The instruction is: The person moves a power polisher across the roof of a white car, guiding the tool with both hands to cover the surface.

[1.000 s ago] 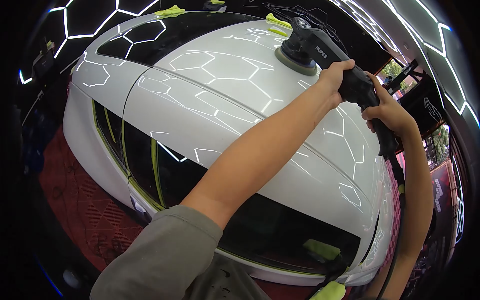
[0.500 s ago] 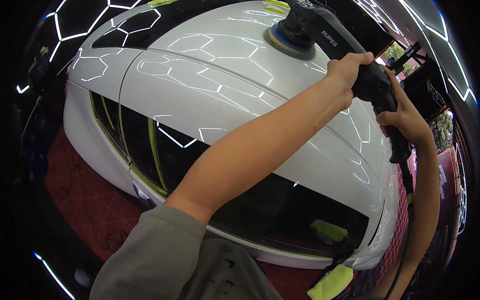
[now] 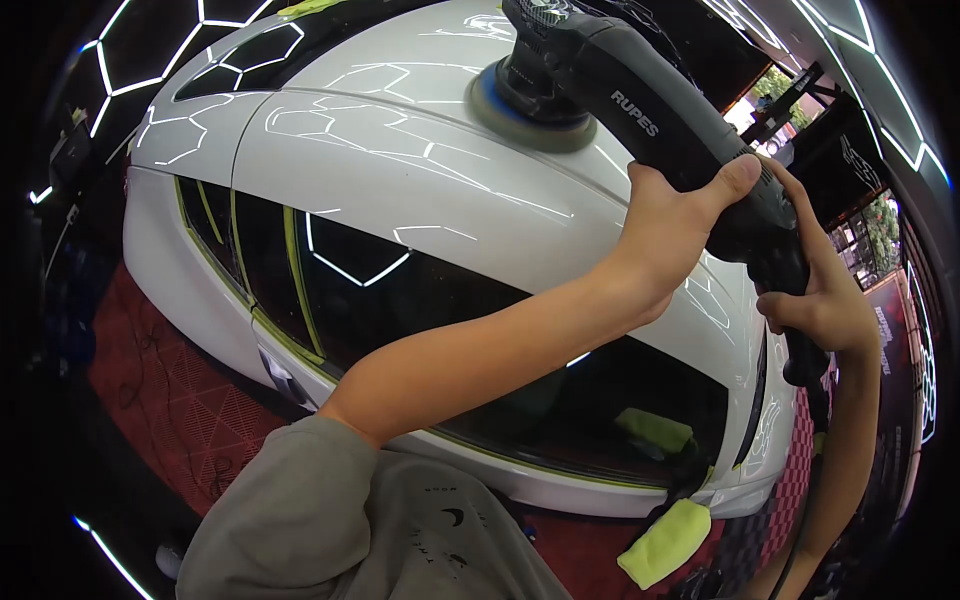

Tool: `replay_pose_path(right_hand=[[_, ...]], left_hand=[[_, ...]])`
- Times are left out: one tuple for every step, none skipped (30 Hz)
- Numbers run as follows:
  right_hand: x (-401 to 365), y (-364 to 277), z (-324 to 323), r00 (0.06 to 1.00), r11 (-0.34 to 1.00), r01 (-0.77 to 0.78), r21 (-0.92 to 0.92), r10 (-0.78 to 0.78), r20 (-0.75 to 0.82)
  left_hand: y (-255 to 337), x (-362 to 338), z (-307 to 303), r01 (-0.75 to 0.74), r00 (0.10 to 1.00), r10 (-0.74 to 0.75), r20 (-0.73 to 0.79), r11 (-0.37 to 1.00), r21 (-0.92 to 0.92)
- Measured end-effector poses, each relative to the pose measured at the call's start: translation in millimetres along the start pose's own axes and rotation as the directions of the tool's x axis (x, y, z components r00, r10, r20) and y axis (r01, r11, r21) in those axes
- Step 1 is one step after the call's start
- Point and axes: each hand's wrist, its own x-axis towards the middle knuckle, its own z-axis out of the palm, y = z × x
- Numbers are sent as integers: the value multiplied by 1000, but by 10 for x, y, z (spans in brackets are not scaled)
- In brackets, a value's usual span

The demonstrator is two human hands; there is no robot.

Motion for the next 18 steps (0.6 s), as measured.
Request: replay_pose_path(right_hand=[[-29,99,-37,997,997,74,-20,-74,11],[-44,157,-69,989,988,149,-41,-148,22],[-56,164,-78,978,974,207,-92,-205,32],[-73,138,-82,979,975,203,-92,-201,27],[-82,74,-76,994,992,111,-60,-110,24],[-81,37,-78,999,1000,18,-25,-17,27],[-56,40,-88,1000,1000,17,-22,-16,26],[-8,43,-96,999,1000,20,-5,-20,26],[40,44,-105,999,1000,26,12,-26,25],[98,57,-123,999,999,34,13,-34,25],[169,85,-151,999,1000,22,18,-23,44],[234,122,-163,998,1000,11,24,-13,65],[298,166,-156,998,999,39,21,-40,47],[370,213,-185,997,999,49,18,-50,53],[445,247,-222,998,999,45,-7,-45,41],[511,267,-254,999,999,39,-31,-38,25],[575,270,-286,999,998,45,-32,-44,24],[639,260,-310,999,1000,3,-18,-2,34]], left_hand=[[-25,-51,26,-14,1000,14,-9,1000,4],[-39,-82,49,-28,999,29,-17,1000,7],[-44,-113,51,-45,999,45,15,999,2],[-52,-110,58,-41,999,41,19,999,1],[-58,-100,65,-28,999,28,16,1000,-9],[-51,-91,74,-16,1000,16,10,1000,-17],[-30,-64,78,-14,1000,14,11,1000,-15],[9,-14,82,20,999,-19,-27,999,25],[51,42,82,53,997,-49,-65,997,64],[73,107,69,46,997,-42,-65,997,68],[80,189,45,73,997,-73,-34,997,15],[70,289,10,101,995,-101,-2,994,-36],[46,410,-21,117,993,-117,-12,992,-43],[19,529,-56,105,994,-106,-15,994,-42],[18,622,-79,128,992,-128,5,990,-52],[6,717,-91,154,988,-153,28,986,-60],[-9,823,-89,149,989,-148,30,987,-58],[-24,918,-77,156,988,-156,11,986,-65]])
